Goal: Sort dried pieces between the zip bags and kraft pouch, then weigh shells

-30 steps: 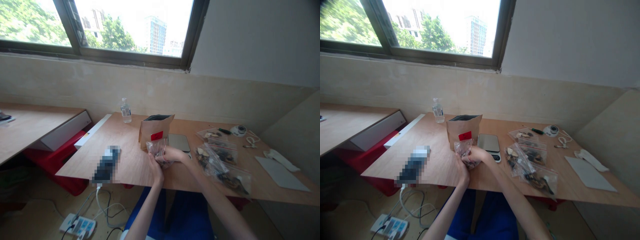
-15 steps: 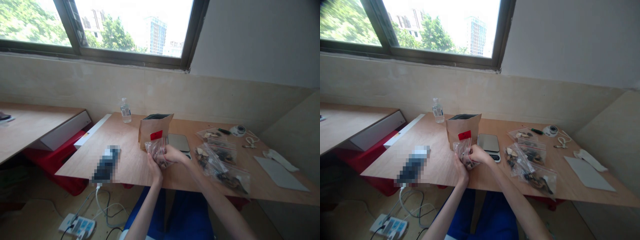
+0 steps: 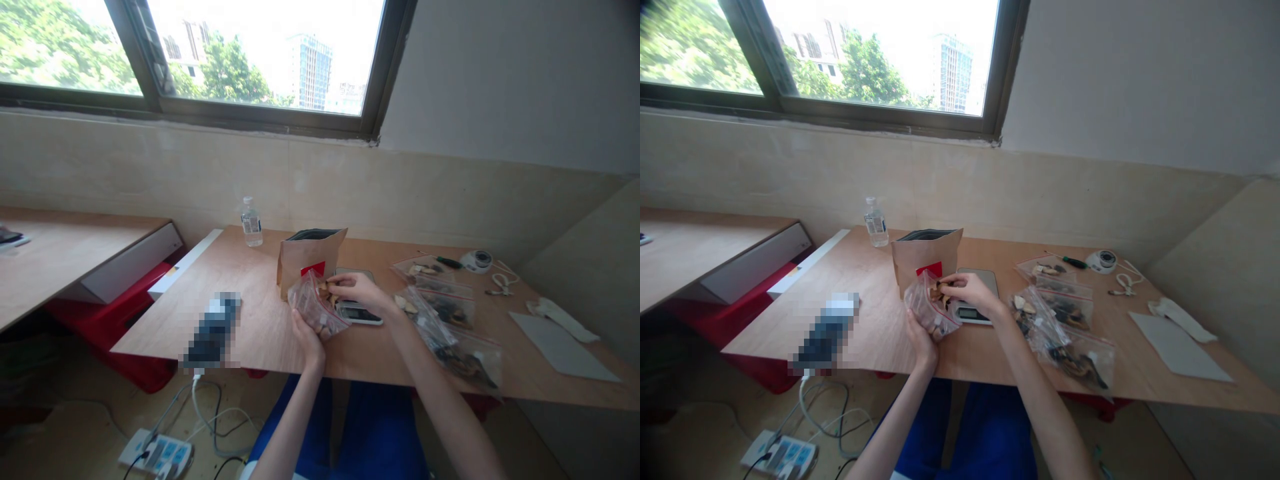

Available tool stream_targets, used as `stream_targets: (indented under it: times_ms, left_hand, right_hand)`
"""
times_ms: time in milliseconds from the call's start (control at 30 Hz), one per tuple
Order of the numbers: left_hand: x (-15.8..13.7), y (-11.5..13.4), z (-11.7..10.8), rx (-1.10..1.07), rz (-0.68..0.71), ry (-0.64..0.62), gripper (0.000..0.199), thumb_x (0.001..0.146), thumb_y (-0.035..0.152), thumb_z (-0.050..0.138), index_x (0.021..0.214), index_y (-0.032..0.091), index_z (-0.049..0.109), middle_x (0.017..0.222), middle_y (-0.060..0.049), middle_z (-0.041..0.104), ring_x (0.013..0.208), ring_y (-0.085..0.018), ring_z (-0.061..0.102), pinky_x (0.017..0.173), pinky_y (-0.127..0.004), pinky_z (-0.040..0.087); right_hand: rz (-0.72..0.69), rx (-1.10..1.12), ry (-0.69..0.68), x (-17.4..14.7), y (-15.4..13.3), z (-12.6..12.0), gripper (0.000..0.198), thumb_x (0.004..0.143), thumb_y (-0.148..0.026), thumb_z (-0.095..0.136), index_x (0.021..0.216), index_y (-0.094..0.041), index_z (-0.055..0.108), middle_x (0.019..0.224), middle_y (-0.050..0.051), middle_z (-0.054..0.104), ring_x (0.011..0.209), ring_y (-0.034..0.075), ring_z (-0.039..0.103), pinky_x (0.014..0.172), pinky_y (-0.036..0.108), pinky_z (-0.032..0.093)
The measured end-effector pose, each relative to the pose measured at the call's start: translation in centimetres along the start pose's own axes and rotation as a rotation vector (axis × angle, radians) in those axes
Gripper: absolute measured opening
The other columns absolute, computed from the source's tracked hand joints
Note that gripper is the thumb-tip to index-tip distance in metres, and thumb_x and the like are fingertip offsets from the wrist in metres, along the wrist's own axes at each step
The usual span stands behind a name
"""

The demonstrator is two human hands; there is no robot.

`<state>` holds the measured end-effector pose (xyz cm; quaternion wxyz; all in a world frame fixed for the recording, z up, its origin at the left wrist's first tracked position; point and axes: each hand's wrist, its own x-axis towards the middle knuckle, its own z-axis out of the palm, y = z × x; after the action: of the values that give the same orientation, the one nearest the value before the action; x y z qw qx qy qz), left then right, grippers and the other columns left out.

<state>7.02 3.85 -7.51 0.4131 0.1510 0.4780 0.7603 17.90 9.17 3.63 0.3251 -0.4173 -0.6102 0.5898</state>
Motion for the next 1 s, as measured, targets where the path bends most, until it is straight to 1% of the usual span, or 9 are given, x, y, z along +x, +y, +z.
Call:
stream_targets:
  times_ms: [67,133,300,400,500,600,733,833,1000]
  left_hand:
    - [-0.1,0.1,0.0,-0.007,-0.012,0.006,0.056,0.091,0.054,0.033,0.127,0.016,0.053,0.122,-0.012,0.063,0.113,-0.021,0.059,0.094,-0.031,0.046]
    - [-0.1,0.2,0.0,-0.01,-0.019,0.01,0.055,0.091,0.053,0.034,0.128,0.017,0.053,0.122,-0.012,0.063,0.113,-0.021,0.059,0.094,-0.031,0.046]
    - [-0.1,0.1,-0.1,-0.01,-0.025,0.015,0.053,0.091,0.052,0.036,0.126,0.017,0.054,0.124,-0.012,0.062,0.114,-0.02,0.059,0.097,-0.031,0.044]
    - [-0.1,0.2,-0.2,-0.006,-0.046,0.019,0.054,0.091,0.052,0.036,0.121,0.013,0.057,0.118,-0.014,0.065,0.108,-0.021,0.062,0.093,-0.033,0.047]
    - [-0.3,0.4,-0.2,-0.006,-0.068,0.014,0.055,0.09,0.053,0.036,0.118,0.012,0.059,0.108,-0.015,0.069,0.101,-0.022,0.065,0.089,-0.033,0.049]
    - [-0.4,0.7,-0.1,-0.012,-0.091,-0.001,0.057,0.09,0.055,0.036,0.118,0.012,0.06,0.097,-0.014,0.072,0.094,-0.023,0.067,0.084,-0.034,0.051]
    - [-0.5,0.9,0.0,-0.033,-0.094,-0.005,0.056,0.09,0.054,0.037,0.125,0.014,0.055,0.104,-0.013,0.07,0.096,-0.022,0.067,0.083,-0.034,0.052]
    - [-0.5,0.7,0.0,-0.04,-0.099,0.005,0.055,0.09,0.053,0.037,0.124,0.015,0.055,0.103,-0.013,0.07,0.097,-0.022,0.067,0.082,-0.033,0.052]
    - [-0.4,0.4,-0.1,-0.001,-0.126,0.0,0.057,0.089,0.056,0.036,0.118,0.013,0.059,0.091,-0.013,0.072,0.094,-0.023,0.067,0.081,-0.035,0.053]
  right_hand:
    - [-0.04,0.017,0.044,0.2,-0.8,-0.7,0.045,0.062,-0.04,0.078,0.095,-0.011,0.068,0.091,0.009,0.07,0.078,0.015,0.064,0.071,0.027,0.049]
    - [-0.124,0.02,0.107,0.6,-2.0,-1.4,0.046,0.062,-0.042,0.078,0.096,-0.012,0.067,0.094,0.009,0.07,0.083,0.017,0.064,0.074,0.029,0.05]
    - [-0.492,-0.092,0.263,2.3,-7.4,-1.8,0.041,0.067,-0.043,0.073,0.096,-0.015,0.065,0.096,0.007,0.069,0.087,0.017,0.063,0.078,0.028,0.05]
    - [-0.645,-0.206,0.26,3.8,-10.2,-1.2,0.035,0.07,-0.038,0.071,0.095,-0.014,0.063,0.094,0.005,0.067,0.083,0.015,0.063,0.076,0.026,0.05]
    - [-0.675,-0.347,0.165,5.4,-11.2,-0.6,0.029,0.073,-0.032,0.066,0.095,-0.013,0.061,0.09,0.005,0.067,0.078,0.014,0.064,0.072,0.026,0.05]
    - [-0.664,-0.545,0.094,6.5,-11.1,-0.2,0.023,0.075,-0.024,0.061,0.095,-0.013,0.062,0.087,0.004,0.067,0.076,0.014,0.062,0.069,0.025,0.048]
    - [-0.678,-0.743,0.047,7.0,-10.6,0.1,0.021,0.073,-0.017,0.056,0.092,-0.015,0.065,0.089,0.003,0.068,0.08,0.014,0.06,0.071,0.024,0.044]
    - [-0.669,-0.772,-0.003,7.2,-10.1,0.3,0.023,0.074,-0.014,0.054,0.093,-0.015,0.067,0.091,0.003,0.067,0.081,0.013,0.059,0.072,0.023,0.044]
    - [-0.715,-0.724,-0.038,6.7,-9.3,0.4,0.024,0.084,-0.019,0.048,0.096,-0.016,0.068,0.101,0.006,0.066,0.093,0.015,0.059,0.08,0.025,0.045]
